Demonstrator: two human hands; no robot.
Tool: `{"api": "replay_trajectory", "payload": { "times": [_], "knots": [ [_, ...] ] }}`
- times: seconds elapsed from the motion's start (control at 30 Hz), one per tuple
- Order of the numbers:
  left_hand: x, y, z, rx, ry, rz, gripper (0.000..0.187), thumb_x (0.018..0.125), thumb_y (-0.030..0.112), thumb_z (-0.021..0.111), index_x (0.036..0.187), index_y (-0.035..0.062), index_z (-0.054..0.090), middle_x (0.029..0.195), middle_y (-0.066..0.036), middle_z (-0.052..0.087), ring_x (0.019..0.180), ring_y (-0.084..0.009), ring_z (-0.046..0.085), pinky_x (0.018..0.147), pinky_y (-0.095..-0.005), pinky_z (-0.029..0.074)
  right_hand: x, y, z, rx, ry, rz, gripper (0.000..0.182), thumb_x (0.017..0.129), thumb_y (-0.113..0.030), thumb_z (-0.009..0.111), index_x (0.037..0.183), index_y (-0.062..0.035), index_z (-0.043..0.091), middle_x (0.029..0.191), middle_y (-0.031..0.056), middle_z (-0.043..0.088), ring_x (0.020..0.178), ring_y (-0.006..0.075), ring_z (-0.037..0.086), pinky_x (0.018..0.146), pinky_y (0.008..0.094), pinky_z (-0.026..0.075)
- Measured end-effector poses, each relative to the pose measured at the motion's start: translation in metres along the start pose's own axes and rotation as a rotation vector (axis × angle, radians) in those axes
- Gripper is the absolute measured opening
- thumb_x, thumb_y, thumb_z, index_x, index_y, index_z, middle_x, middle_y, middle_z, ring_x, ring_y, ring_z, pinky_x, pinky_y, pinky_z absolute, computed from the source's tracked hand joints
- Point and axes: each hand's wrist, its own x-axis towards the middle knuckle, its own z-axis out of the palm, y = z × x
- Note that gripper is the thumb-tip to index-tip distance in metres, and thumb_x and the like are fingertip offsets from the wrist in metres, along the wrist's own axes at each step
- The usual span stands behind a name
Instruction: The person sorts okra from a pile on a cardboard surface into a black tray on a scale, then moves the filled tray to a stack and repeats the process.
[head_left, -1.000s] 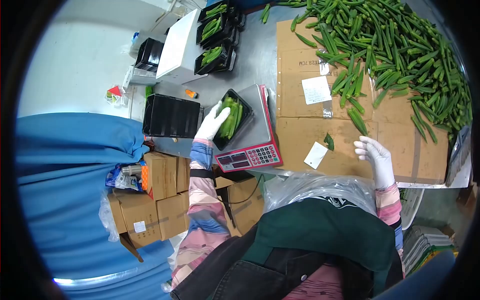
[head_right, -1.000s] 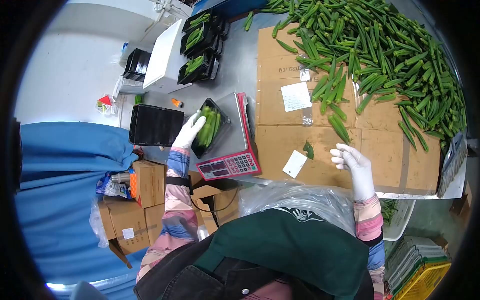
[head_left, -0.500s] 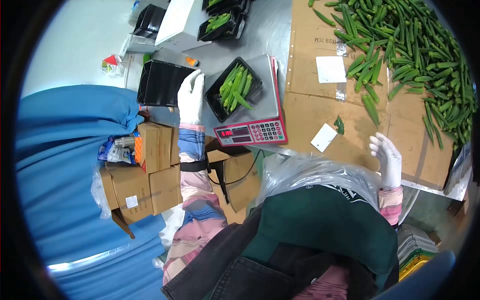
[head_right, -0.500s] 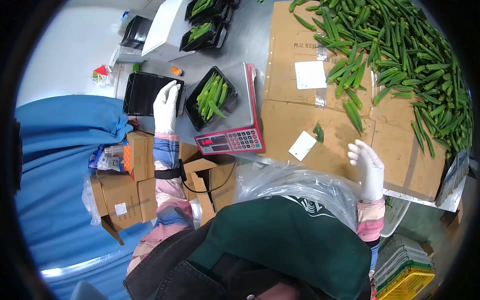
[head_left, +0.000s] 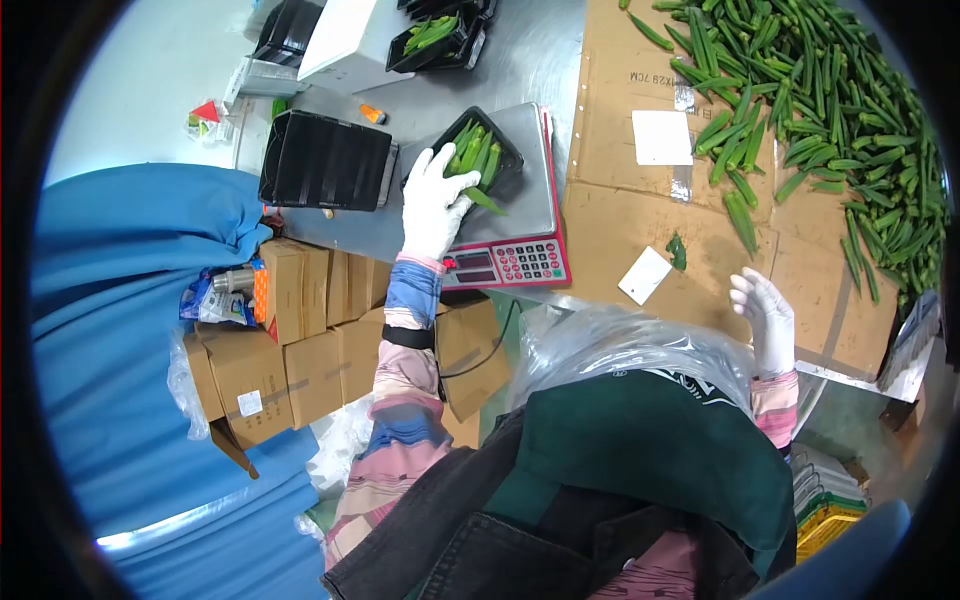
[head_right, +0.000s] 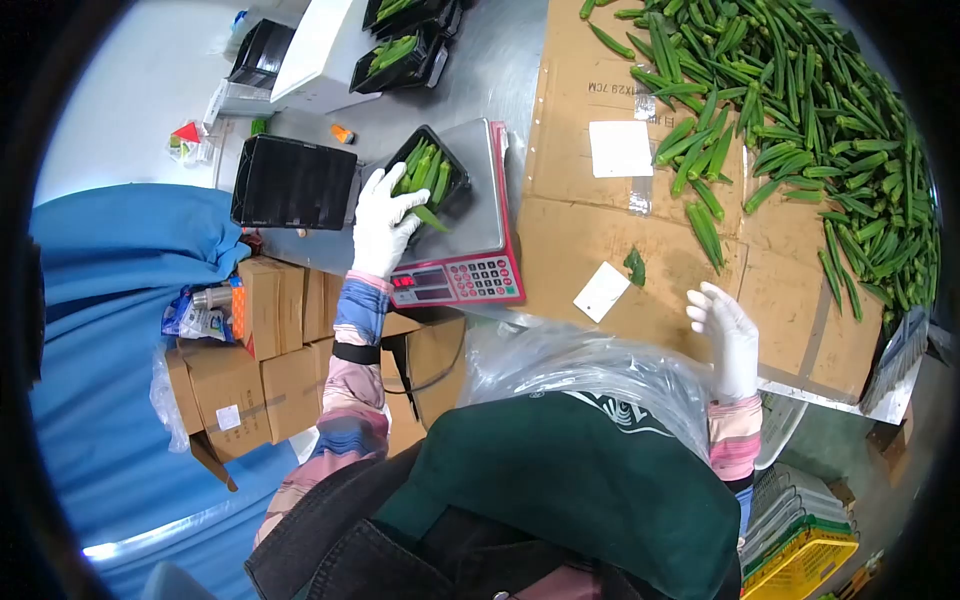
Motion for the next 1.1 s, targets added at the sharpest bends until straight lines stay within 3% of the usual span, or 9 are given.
{"api": "replay_trajectory", "payload": {
  "times": [0.13, 0.3, 0.37, 0.43, 0.5, 0.53, 0.77, 0.9, 1.1],
  "knots": [
    [-0.005, -0.006, -0.001, -0.047, 0.005, -0.108, 0.034, 0.069, 0.02, 0.082, 0.102, 0.0146, 0.077, 0.14, -0.012, 0.056, 0.132, -0.0413, 0.044, 0.11, -0.0468, 0.038, 0.001, 0.004, -0.005, 0.014, 0.024, 0.003, 0.04, 0.101, -0.025, 0.056, 0.13, 0.0017, 0.06, 0.116, 0.0134, 0.07, 0.097, 0.017, 0.067, 0.085, 0.0295, 0.051],
    [-0.017, -0.032, -0.004, -0.243, 0.069, -0.285, 0.074, 0.069, 0.015, 0.083, 0.137, 0.009, 0.055, 0.139, -0.02, 0.053, 0.13, -0.0355, 0.047, 0.111, -0.0433, 0.036, 0.005, 0.01, -0.008, 0.028, 0.05, 0.024, 0.038, 0.102, -0.024, 0.055, 0.13, 0.002, 0.059, 0.114, 0.0137, 0.07, 0.095, 0.0177, 0.068, 0.083, 0.0296, 0.051],
    [-0.034, -0.041, 0.003, -0.187, 0.145, -0.6, 0.07, 0.075, 0.013, 0.08, 0.138, 0.0057, 0.05, 0.13, -0.02, 0.059, 0.117, -0.0316, 0.058, 0.103, -0.0398, 0.045, 0.007, 0.013, -0.008, 0.038, 0.054, 0.023, 0.037, 0.102, -0.023, 0.055, 0.129, 0.0021, 0.06, 0.113, 0.0138, 0.07, 0.094, 0.0176, 0.068, 0.081, 0.0293, 0.052],
    [-0.048, -0.056, 0.012, -0.636, 0.056, -0.778, 0.056, 0.082, 0.01, 0.073, 0.133, 0.0045, 0.05, 0.114, -0.016, 0.065, 0.096, -0.0269, 0.067, 0.083, -0.0387, 0.057, 0.008, 0.017, -0.008, 0.045, 0.036, 0.008, 0.039, 0.102, -0.025, 0.054, 0.13, 0.002, 0.059, 0.113, 0.013, 0.07, 0.093, 0.017, 0.067, 0.081, 0.0293, 0.052],
    [-0.047, -0.034, -0.001, -1.121, -0.125, -1.175, 0.042, 0.087, 0.008, 0.067, 0.126, 0.0037, 0.052, 0.102, -0.01, 0.067, 0.077, -0.0224, 0.069, 0.063, -0.0363, 0.061, 0.011, 0.019, -0.008, 0.048, 0.041, 0.007, 0.039, 0.102, -0.024, 0.054, 0.13, 0.0017, 0.059, 0.113, 0.0129, 0.07, 0.093, 0.0172, 0.068, 0.081, 0.0294, 0.053],
    [-0.054, -0.043, 0.011, -1.114, -0.075, -1.174, 0.035, 0.088, 0.007, 0.064, 0.122, 0.0041, 0.055, 0.099, -0.011, 0.068, 0.073, -0.0228, 0.068, 0.054, -0.0373, 0.06, 0.012, 0.018, -0.006, 0.043, 0.047, 0.006, 0.038, 0.102, -0.024, 0.055, 0.129, 0.0015, 0.06, 0.112, 0.0127, 0.071, 0.092, 0.0174, 0.068, 0.08, 0.0295, 0.053],
    [0.022, -0.076, -0.004, -1.243, 0.038, -1.064, 0.032, 0.089, 0.009, 0.061, 0.119, 0.002, 0.06, 0.096, -0.012, 0.068, 0.063, -0.0223, 0.068, 0.055, -0.0343, 0.061, 0.028, 0.021, 0.004, 0.043, 0.061, 0.056, 0.035, 0.103, -0.022, 0.054, 0.128, 0.0008, 0.061, 0.109, 0.0132, 0.072, 0.089, 0.0173, 0.069, 0.077, 0.0286, 0.053],
    [0.11, -0.133, -0.009, -1.178, 0.175, -0.937, 0.029, 0.089, 0.009, 0.06, 0.117, 0.0017, 0.061, 0.093, -0.011, 0.068, 0.064, -0.0219, 0.068, 0.055, -0.0361, 0.061, 0.036, 0.019, 0.012, 0.025, 0.084, 0.064, 0.033, 0.102, -0.021, 0.056, 0.126, 0.0007, 0.062, 0.106, 0.0123, 0.073, 0.086, 0.0168, 0.069, 0.074, 0.0281, 0.054],
    [0.218, -0.248, 0.033, -1.108, 0.223, -1.03, 0.025, 0.085, 0.008, 0.068, 0.107, -0.0011, 0.059, 0.091, -0.017, 0.067, 0.068, -0.0325, 0.07, 0.056, -0.0454, 0.062, 0.036, 0.013, 0.019, -0.038, 0.158, 0.05, 0.033, 0.102, -0.02, 0.055, 0.126, 0.002, 0.061, 0.105, 0.0121, 0.072, 0.084, 0.016, 0.069, 0.072, 0.0271, 0.054]
  ]
}}
